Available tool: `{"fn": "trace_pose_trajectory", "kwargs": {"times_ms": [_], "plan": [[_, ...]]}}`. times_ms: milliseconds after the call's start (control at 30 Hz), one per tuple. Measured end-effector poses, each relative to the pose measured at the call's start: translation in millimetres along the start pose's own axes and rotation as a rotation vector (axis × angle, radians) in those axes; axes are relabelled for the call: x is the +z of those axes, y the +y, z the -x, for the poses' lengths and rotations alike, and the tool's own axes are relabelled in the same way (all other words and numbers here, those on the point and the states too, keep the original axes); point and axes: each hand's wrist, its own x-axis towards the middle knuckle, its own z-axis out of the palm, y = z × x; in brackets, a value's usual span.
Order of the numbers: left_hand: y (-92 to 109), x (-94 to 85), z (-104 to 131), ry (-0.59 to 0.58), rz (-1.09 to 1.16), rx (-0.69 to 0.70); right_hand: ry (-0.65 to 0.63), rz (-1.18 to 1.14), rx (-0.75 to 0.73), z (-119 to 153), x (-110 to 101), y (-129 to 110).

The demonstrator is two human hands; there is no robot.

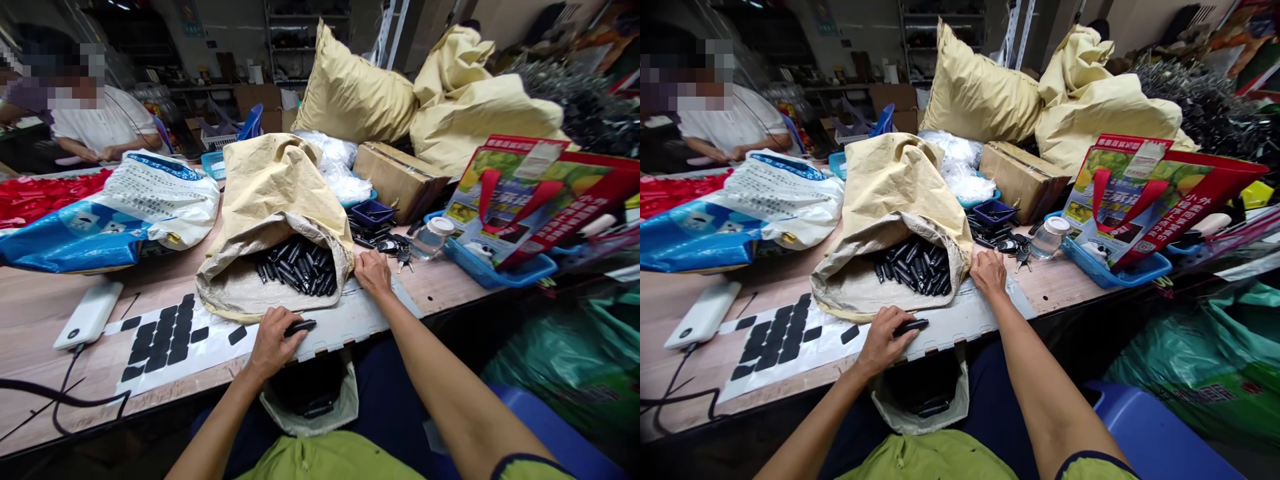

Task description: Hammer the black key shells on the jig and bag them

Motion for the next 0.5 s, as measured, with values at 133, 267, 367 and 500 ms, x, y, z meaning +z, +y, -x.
{"fn": "trace_pose_trajectory", "kwargs": {"times_ms": [133,267,367,500], "plan": [[-7.6,1.5,-0.7,0.018,0.074,-0.017,0.079,-0.142,0.058,-2.3,-1.1,5.4],[-7.8,2.2,-1.7,0.021,0.083,-0.02,0.075,-0.252,0.18,1.1,-11.3,11.7],[-7.9,3.5,-1.8,0.036,0.065,-0.02,-0.003,-0.22,0.25,19.6,-25.8,12.9],[-7.8,4.9,-2.0,0.047,0.055,-0.028,-0.19,-0.079,0.312,52.8,-40.8,13.8]]}}
